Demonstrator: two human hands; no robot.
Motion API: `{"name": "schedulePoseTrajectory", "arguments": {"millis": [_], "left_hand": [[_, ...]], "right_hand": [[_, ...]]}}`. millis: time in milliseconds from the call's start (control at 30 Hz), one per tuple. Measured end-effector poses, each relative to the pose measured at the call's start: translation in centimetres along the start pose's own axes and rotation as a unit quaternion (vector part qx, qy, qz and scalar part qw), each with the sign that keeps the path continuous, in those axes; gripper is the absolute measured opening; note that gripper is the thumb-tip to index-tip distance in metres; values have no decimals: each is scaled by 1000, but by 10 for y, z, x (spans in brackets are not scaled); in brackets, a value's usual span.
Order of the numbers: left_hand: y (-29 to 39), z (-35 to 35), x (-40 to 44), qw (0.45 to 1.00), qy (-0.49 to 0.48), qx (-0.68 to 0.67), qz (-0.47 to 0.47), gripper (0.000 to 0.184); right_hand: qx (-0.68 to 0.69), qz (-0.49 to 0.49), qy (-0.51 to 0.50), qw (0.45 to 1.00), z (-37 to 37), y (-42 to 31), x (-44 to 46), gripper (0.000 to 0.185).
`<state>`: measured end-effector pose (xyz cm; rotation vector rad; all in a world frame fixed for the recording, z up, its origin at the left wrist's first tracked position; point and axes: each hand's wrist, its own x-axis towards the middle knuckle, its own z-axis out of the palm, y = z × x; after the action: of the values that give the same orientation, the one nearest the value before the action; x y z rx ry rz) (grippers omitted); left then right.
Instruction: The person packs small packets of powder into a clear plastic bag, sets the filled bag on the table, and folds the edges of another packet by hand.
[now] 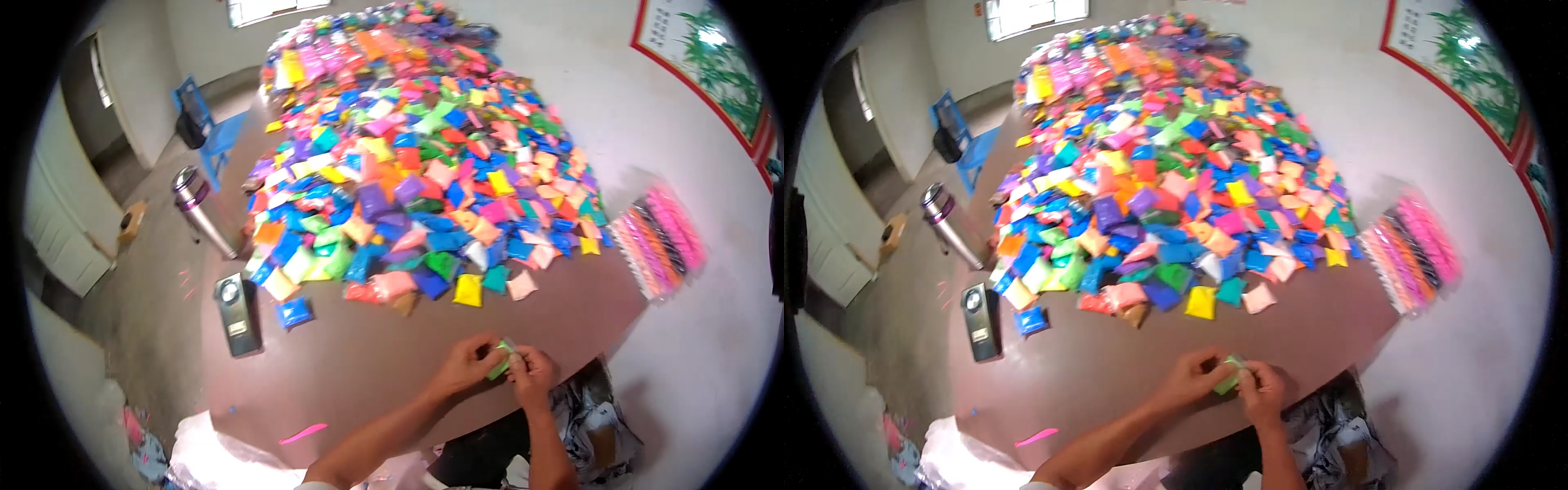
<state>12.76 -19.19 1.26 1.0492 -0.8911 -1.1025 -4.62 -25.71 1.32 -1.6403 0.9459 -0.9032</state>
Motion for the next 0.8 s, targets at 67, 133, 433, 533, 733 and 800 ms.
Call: {"name": "schedulePoseTrajectory", "arguments": {"millis": [67,133,433,533,733,800], "left_hand": [[13,2,1,1000,-17,23,-7,21],[14,-2,1,998,-24,49,-21,20],[-2,-18,4,1000,10,17,-13,21],[5,-16,3,999,12,39,5,22],[8,-10,0,980,-10,200,0,28],[34,-6,-1,956,-32,287,-47,30]], "right_hand": [[6,1,3,1000,-1,2,0,17],[-23,-29,-17,999,-1,3,1,19],[42,33,-40,998,3,-22,-3,21],[-5,-8,-48,999,2,-12,-1,20],[6,-14,-22,1000,0,-3,-1,20],[29,0,-8,1000,-1,0,-1,19]]}}
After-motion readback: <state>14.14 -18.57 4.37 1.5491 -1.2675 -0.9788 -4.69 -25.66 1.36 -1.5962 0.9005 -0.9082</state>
